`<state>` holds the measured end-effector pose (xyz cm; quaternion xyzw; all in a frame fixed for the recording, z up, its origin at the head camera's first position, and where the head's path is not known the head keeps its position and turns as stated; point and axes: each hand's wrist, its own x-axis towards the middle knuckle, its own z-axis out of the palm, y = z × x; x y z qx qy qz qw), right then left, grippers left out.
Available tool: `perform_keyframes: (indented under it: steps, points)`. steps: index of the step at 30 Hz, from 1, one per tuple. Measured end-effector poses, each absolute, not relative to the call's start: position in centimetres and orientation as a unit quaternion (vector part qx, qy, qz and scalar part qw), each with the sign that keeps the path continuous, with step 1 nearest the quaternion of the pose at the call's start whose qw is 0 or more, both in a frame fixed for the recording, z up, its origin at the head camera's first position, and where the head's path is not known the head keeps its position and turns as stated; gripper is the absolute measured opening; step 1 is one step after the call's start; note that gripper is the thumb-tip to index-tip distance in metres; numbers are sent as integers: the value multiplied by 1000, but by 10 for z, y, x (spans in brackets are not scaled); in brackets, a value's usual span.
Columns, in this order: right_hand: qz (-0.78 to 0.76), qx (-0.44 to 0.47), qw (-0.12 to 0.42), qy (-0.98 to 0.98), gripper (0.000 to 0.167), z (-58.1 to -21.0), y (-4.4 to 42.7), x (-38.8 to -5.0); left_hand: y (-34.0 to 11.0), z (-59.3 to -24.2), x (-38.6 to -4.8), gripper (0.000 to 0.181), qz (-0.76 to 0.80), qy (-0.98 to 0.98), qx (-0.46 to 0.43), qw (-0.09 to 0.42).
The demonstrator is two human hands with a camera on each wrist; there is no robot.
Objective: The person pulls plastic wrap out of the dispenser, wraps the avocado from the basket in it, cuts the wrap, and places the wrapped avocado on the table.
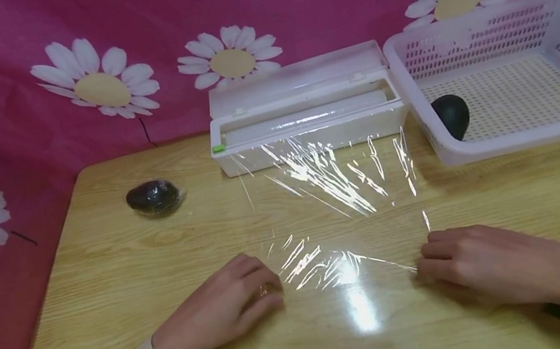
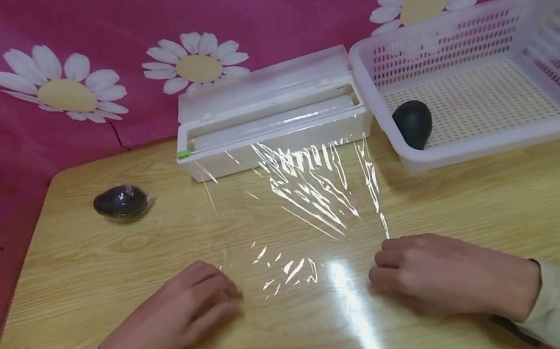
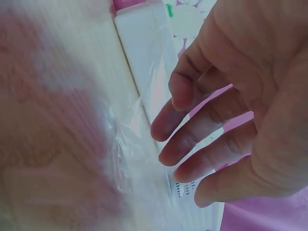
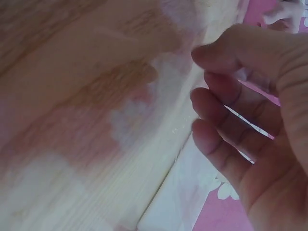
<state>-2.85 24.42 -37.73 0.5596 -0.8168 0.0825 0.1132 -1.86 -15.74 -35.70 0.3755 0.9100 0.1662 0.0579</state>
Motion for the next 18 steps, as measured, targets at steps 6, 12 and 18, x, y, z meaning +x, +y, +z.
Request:
perform_keyframes:
  steps: [6,12,18]
  points:
    - [87,559,108,-817,12,-378,246,-25,-157,-360,-23,13,168,908,380,49]
    - [79,559,117,-817,21,-379,248,-25,-153,-366,-27,18,144,906,391,76]
    - [45,554,122,-822,27,-381,253,-25,-157,-366,-23,17,146,905,373,142]
